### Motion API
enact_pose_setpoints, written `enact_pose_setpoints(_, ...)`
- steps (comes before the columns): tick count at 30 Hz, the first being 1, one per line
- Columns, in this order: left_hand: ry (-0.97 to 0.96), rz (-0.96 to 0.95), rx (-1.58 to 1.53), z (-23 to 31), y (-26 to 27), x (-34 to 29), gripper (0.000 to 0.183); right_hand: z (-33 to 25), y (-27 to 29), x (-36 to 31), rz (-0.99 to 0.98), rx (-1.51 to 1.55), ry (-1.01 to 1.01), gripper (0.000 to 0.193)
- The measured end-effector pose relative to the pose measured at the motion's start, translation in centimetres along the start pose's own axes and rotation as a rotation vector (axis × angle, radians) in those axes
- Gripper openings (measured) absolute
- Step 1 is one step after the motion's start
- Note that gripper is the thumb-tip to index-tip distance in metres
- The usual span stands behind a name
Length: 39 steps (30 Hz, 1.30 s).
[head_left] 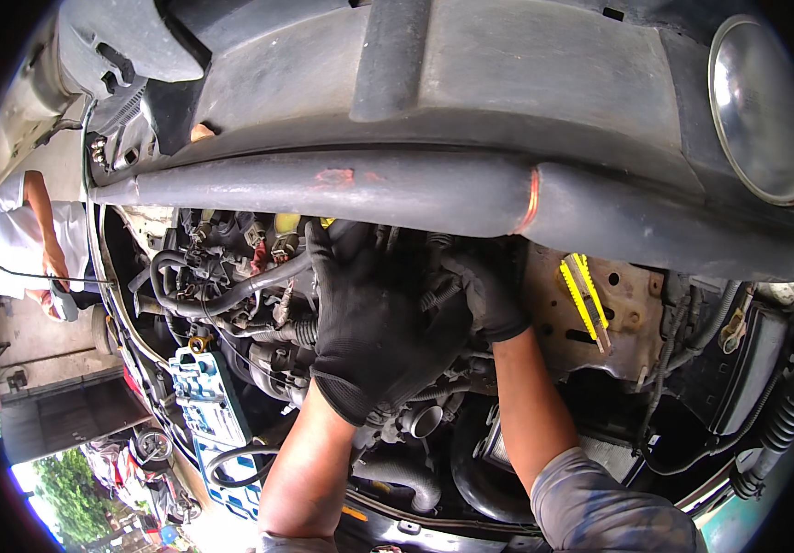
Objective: The person works on a car engine while wearing gloves. They use a utility knife to cut a wire and then manipulate a small plastic connector.
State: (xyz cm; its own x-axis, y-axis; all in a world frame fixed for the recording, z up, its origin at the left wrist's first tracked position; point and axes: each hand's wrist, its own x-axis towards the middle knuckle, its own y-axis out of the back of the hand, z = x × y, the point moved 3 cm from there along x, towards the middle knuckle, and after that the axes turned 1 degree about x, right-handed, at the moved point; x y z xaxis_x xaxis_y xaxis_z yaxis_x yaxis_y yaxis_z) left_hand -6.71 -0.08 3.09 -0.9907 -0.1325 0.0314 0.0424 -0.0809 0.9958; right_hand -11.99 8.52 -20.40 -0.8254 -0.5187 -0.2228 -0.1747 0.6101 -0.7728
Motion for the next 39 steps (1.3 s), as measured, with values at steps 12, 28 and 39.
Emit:
enact_pose_setpoints(12,0.100,0.176,-0.626,-5.7,0.4,-2.4,0.030,2.1,2.9,1.3,-0.030,-0.583,0.119,0.028)
enact_pose_setpoints(28,-0.107,0.059,0.032,-2.3,-0.1,-2.2,0.041,-0.5,-1.0,1.1,-0.139,-0.524,-0.001,0.042)
enact_pose_setpoints(39,-0.113,0.011,0.140,-2.0,-0.5,-2.2,0.041,-1.2,0.9,0.7,-0.362,-0.784,-0.069,0.074)
